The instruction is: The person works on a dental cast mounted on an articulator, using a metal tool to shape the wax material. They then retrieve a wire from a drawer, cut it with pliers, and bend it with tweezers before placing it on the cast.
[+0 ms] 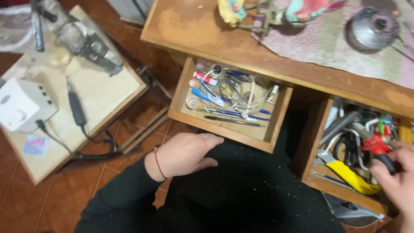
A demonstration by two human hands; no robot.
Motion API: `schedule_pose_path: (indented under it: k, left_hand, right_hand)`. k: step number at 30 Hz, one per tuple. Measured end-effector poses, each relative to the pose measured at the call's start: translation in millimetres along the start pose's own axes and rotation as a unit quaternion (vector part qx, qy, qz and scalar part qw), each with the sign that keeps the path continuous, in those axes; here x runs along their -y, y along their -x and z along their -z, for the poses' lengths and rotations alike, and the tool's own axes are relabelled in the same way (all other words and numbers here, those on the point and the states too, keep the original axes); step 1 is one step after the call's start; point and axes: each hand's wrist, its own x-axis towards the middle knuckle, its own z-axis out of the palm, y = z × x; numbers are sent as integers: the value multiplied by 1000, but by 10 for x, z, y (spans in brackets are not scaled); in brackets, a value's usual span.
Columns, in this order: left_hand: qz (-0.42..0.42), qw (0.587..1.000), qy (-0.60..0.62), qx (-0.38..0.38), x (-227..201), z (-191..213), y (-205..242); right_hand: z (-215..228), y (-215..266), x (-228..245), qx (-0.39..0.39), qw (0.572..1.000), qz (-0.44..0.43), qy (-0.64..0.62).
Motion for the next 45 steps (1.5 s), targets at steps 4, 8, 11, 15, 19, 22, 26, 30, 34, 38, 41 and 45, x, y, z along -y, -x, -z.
schedule_pose_path:
  k: [4, 8, 11, 15, 19, 22, 26, 30, 34, 38, 41, 45]
  left_hand:
    - [-21, 992, -20, 121, -37, 433, -196]
    - [-86, 980, -169, -57, 505, 432, -592]
    - [-110, 967, -226, -29, 589, 461, -752]
    - [-142, 950, -274, -38, 676, 382, -814]
    - [-169, 956, -238, -43, 707, 349, -831]
    - [-157, 953, -254, -55, 694, 329, -809]
    - [-144, 955, -256, -48, 680, 342, -826]
    - [-150, 964, -218, -11, 641, 426, -864]
    - [-158, 973, -166, 13, 684, 462, -855]
    - [-168, 977, -133, 12, 701, 492, -848]
    - [-167, 980, -108, -7, 639, 499, -836]
    - [-195, 979, -64, -15, 618, 480, -843]
  right_hand:
    - [-93, 14, 6, 20, 984, -82, -158]
    - [-45, -132, 585, 19, 993, -56, -105]
    - [-19, -190, 723, -11, 999, 45, -8]
    - [24, -238, 826, -4, 998, 24, 62]
    - [43, -350, 985, 7, 997, -5, 70]
    - [91, -406, 1161, 5, 997, -1, 78]
    - [138, -394, 1241, 5, 993, 14, 120]
    - [188, -435, 1380, 11, 993, 13, 121]
    - [177, -413, 1323, 11, 993, 12, 113]
    - [179, -416, 1287, 23, 992, -5, 126]
    - [174, -405, 1248, 14, 993, 16, 112]
    - [169, -399, 1240, 13, 994, 24, 109]
